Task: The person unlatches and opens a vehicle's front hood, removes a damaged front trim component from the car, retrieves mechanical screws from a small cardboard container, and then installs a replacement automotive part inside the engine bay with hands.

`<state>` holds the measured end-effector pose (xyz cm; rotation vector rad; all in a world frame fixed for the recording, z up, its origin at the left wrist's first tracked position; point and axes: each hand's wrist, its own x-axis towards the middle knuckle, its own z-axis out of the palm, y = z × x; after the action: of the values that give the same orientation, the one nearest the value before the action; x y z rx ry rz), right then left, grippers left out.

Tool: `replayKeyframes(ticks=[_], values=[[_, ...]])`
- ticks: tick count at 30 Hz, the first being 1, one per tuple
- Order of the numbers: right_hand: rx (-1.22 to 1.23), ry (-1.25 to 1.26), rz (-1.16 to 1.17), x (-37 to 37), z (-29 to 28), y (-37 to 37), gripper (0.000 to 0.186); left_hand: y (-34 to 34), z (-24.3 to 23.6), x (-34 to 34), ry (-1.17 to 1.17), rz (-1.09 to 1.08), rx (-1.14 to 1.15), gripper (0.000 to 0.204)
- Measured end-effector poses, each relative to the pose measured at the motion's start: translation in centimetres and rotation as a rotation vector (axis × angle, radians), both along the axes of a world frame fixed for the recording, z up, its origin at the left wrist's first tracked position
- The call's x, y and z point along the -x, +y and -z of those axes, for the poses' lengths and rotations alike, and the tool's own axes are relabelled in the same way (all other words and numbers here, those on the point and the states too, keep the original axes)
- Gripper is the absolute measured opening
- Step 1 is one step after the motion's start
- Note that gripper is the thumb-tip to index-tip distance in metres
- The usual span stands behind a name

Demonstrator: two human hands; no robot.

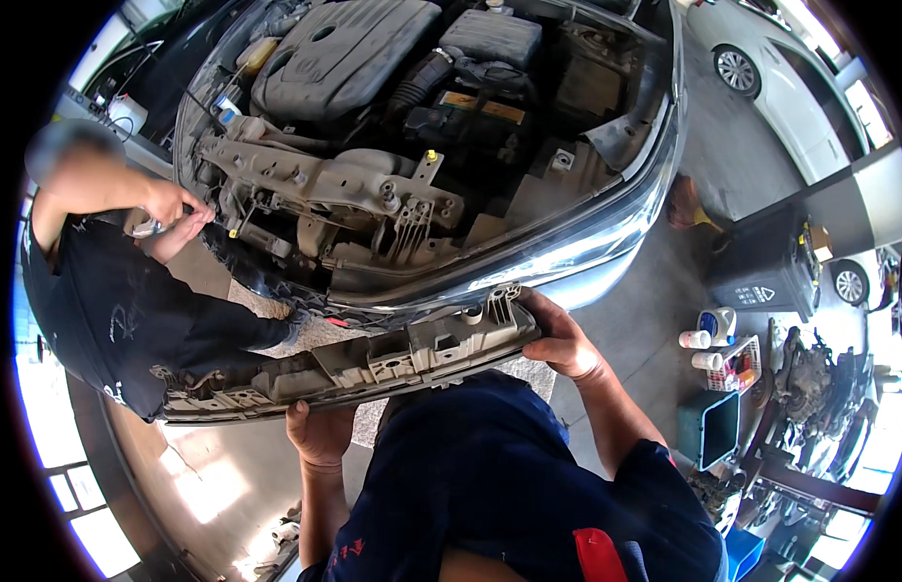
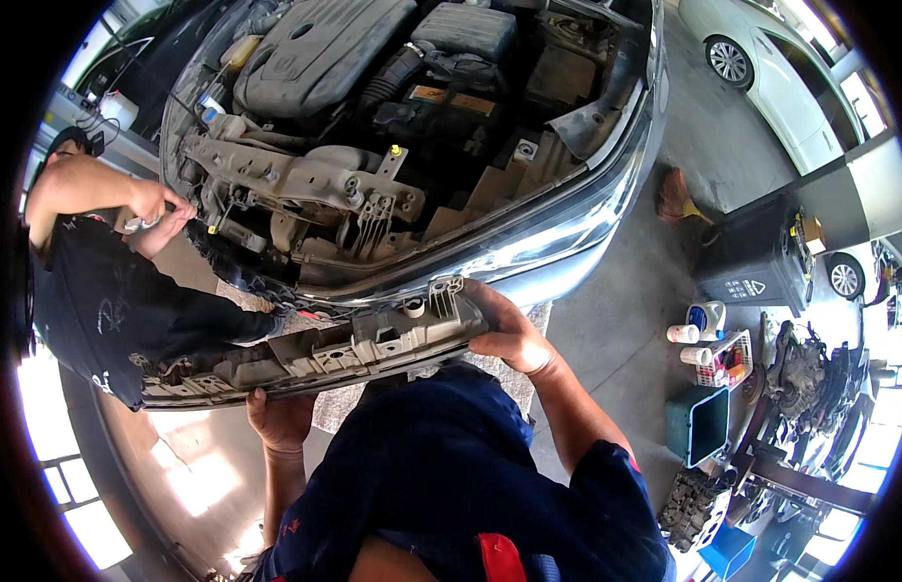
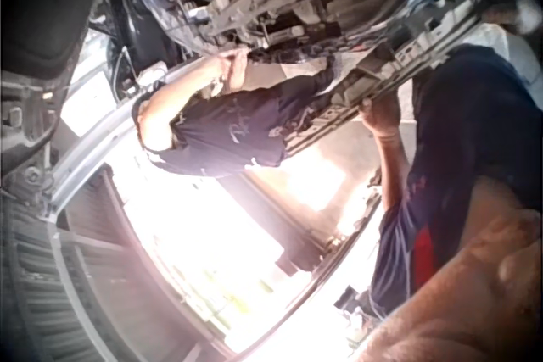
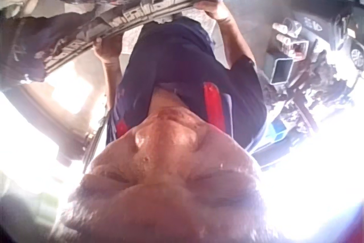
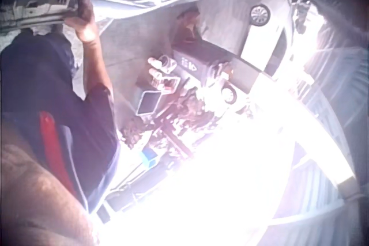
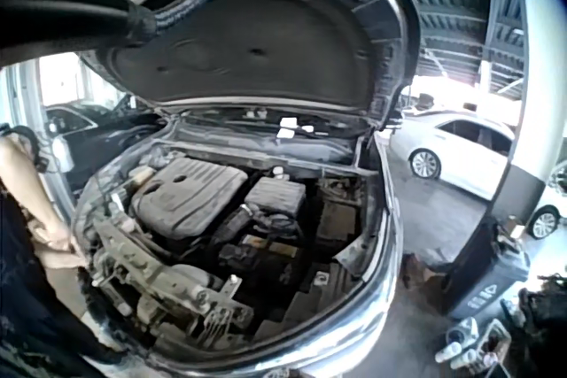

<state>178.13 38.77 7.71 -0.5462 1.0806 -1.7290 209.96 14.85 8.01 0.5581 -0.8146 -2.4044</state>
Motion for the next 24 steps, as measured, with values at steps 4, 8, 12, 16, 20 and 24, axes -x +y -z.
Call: replayKeyframes(ticks=[4, 8, 12, 16, 20, 24], values=[[-0.002, -0.019, 0.01, -0.1, -0.2, 0.2, 0.092, 0.2, -0.9, 0.7, 0.023, 0.007, -0.018, 0.075], [0.016, 0.003, 0.003, 0.0, -0.2, 0.3, 0.09, 0.1, -0.4, 0.6, 0.014, 0.017, 0.016, 0.08], [0.019, -0.009, 0.0, 0.2, 0.0, 0.3, 0.088, 0.1, -0.1, 0.4, -0.003, 0.004, 0.013, 0.08], [0.014, -0.031, 0.004, 0.1, 0.1, 0.2, 0.087, 0.5, -0.5, 0.4, -0.015, -0.02, 0.019, 0.08], [0.013, 0.0, -0.015, 0.4, 0.7, 0.3, 0.086, 0.4, -0.3, 0.3, -0.029, -0.03, 0.009, 0.08], [0.033, 0.003, -0.02, 0.4, 0.6, -0.1, 0.087, 0.5, -0.9, 0.5, 0.022, -0.02, -0.038, 0.072]])
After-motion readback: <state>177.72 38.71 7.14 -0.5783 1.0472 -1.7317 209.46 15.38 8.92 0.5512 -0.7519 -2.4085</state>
